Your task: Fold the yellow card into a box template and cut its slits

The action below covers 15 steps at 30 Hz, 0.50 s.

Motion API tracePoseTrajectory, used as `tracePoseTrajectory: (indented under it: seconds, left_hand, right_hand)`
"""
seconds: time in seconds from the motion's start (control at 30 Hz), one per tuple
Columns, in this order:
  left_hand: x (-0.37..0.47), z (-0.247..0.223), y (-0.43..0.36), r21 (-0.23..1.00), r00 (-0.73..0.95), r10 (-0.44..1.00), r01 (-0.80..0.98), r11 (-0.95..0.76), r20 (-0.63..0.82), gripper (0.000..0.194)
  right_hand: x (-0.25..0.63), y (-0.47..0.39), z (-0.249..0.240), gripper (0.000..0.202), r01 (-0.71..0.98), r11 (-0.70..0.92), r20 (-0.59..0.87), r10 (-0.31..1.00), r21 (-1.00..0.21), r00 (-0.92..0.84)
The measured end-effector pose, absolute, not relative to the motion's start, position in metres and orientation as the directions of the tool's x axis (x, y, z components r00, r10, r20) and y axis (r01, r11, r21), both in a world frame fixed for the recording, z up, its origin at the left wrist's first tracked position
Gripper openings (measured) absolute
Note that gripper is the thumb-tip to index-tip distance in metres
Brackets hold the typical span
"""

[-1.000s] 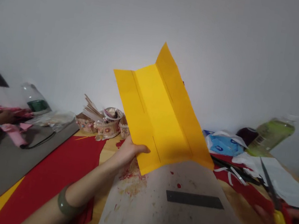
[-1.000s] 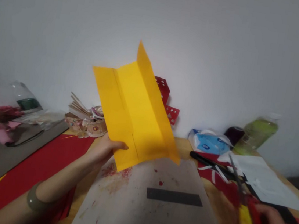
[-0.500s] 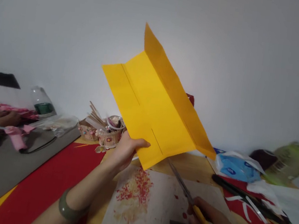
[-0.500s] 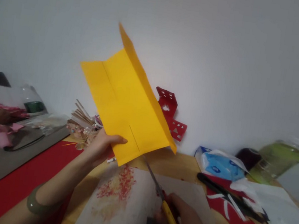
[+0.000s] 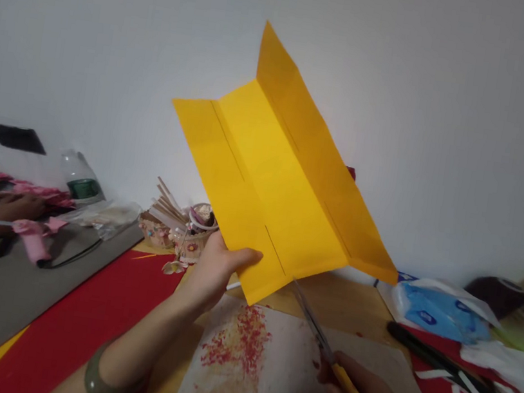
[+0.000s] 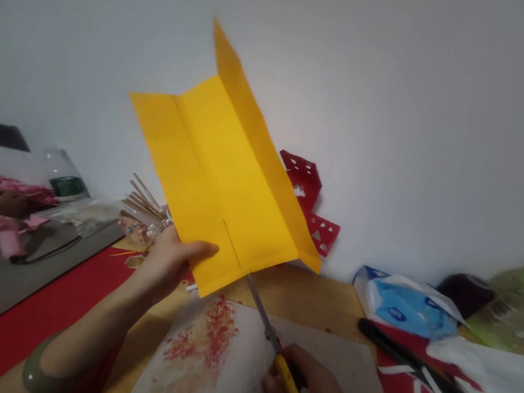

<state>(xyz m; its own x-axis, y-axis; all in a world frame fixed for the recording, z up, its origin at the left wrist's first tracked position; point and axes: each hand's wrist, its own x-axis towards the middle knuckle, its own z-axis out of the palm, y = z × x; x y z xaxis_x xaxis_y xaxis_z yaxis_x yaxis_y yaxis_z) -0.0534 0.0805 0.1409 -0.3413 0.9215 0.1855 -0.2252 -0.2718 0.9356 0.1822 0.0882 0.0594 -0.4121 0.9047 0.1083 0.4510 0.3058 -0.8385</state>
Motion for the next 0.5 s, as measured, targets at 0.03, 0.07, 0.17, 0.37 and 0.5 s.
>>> tracePoseTrajectory:
  seconds: [0.03, 0.07, 0.17, 0.37, 0.5]
  left_hand:
    - [-0.051, 0.141, 0.079, 0.941, -0.338, 0.925, -0.22, -0.258, 0.174, 0.03]
    - [-0.05, 0.141, 0.077, 0.945, -0.335, 0.928, -0.216, -0.246, 0.165, 0.028]
    - [-0.047, 0.142, 0.073, 0.951, -0.321, 0.935, -0.212, -0.224, 0.149, 0.03]
    - [-0.044, 0.145, 0.071, 0.942, -0.311, 0.941, -0.256, -0.218, 0.133, 0.036]
    - [-0.042, 0.145, 0.071, 0.94, -0.282, 0.952, -0.277, -0.198, 0.118, 0.035]
  right_hand:
    - [0.181, 0.088, 0.062, 0.024, 0.452, 0.314, 0.118, 0.904, -0.835, -0.412]
    - [0.179, 0.087, 0.064, 0.024, 0.45, 0.314, 0.118, 0.903, -0.836, -0.413]
    - [0.174, 0.085, 0.069, 0.025, 0.434, 0.296, 0.101, 0.903, -0.851, -0.418]
    - [0.17, 0.084, 0.066, 0.025, 0.323, 0.278, 0.103, 0.878, -0.905, -0.468]
    - [0.176, 0.085, 0.07, 0.033, 0.263, 0.144, -0.032, 0.824, -0.954, -0.566]
